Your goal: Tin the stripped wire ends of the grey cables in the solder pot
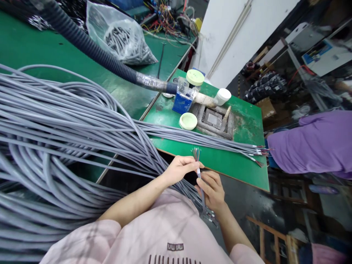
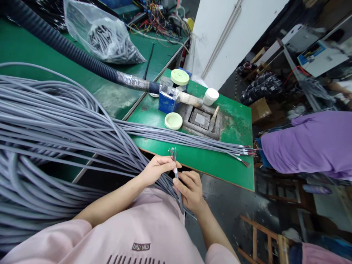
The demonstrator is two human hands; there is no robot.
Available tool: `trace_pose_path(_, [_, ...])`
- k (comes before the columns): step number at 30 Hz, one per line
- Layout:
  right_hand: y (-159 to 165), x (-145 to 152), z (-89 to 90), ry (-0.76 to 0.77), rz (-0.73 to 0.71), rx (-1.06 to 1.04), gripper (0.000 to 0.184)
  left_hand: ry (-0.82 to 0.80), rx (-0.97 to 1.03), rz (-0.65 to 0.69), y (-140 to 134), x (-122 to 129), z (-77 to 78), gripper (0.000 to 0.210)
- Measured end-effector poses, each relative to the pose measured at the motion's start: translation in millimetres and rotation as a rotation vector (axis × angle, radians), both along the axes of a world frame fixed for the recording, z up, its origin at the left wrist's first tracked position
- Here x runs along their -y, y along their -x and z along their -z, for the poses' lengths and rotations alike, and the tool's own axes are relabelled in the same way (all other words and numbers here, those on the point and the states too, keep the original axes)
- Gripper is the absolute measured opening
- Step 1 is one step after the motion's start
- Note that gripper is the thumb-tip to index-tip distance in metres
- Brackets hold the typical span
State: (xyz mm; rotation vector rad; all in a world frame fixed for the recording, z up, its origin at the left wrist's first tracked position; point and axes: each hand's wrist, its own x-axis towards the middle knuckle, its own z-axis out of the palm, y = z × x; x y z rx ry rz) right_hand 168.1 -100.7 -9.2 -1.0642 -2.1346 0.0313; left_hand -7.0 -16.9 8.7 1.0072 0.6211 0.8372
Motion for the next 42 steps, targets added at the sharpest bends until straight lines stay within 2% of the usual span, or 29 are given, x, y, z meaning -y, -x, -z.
trace_pose_path(8, [3.5, -0.8, -1.5, 0.061, -0.044, -0.024, 0.057, 0.131, 0.081, 0.007, -3.4, 1.6, 11.6, 0.031])
trace_pose_path(14, [3.5, 1.2, -2.2, 0.072, -0.041, -0.005, 0.06, 0.22, 0.109, 0.065, -9.8, 2.2, 13.8, 0.037])
trace_pose_path(17, [-14.6, 16.0, 1.0, 0.081, 0.034, 0.067, 0.053, 0.168, 0.054, 0.147, -16.0, 1.9, 16.1, 0.044])
trace_pose_path(19, [-36.5, 36.3, 5.5, 0.124, 0.15, 0.163, 0.04, 0.07, -0.026, 0.148, -18.6, 0.6, 18.5, 0.046])
trace_pose_path(21, [-61.5, 63.6, 10.7, 0.308, 0.307, 0.341, 0.026, -0.086, -0.148, 0.099, -18.9, -3.0, 20.3, 0.047])
trace_pose_path(22, [-72.8, 78.4, 13.1, 0.493, 0.386, 0.468, 0.026, -0.2, -0.221, 0.065, -18.4, -5.9, 20.6, 0.044])
trace_pose_path(25, [-93.3, 116.7, 16.7, 1.122, 0.595, 0.793, 0.052, -0.634, -0.442, -0.047, -16.5, -19.2, 18.7, 0.031])
trace_pose_path(26, [-94.4, 124.6, 16.6, 1.281, 0.619, 0.826, 0.058, -0.764, -0.518, -0.089, -16.4, -24.7, 17.3, 0.028])
trace_pose_path(28, [-89.1, 130.1, 15.1, 1.452, 0.596, 0.768, 0.061, -0.938, -0.677, -0.168, -16.8, -36.3, 14.1, 0.027])
trace_pose_path(30, [-77.6, 123.4, 13.2, 1.467, 0.534, 0.636, 0.056, -1.026, -0.832, -0.235, -17.4, -47.1, 10.8, 0.029])
trace_pose_path(33, [-58.8, 101.3, 11.5, 1.389, 0.444, 0.463, 0.052, -1.063, -1.014, -0.277, -17.5, -59.6, 6.3, 0.027])
trace_pose_path(38, [-37.7, 68.4, 12.5, 1.221, 0.313, 0.357, 0.046, -1.099, -1.137, -0.187, -24.7, -70.0, -1.6, 0.03])
trace_pose_path(42, [-23.2, 52.8, 12.6, 1.119, 0.211, 0.343, 0.042, -1.095, -1.205, -0.043, -44.1, -76.4, -10.1, 0.034])
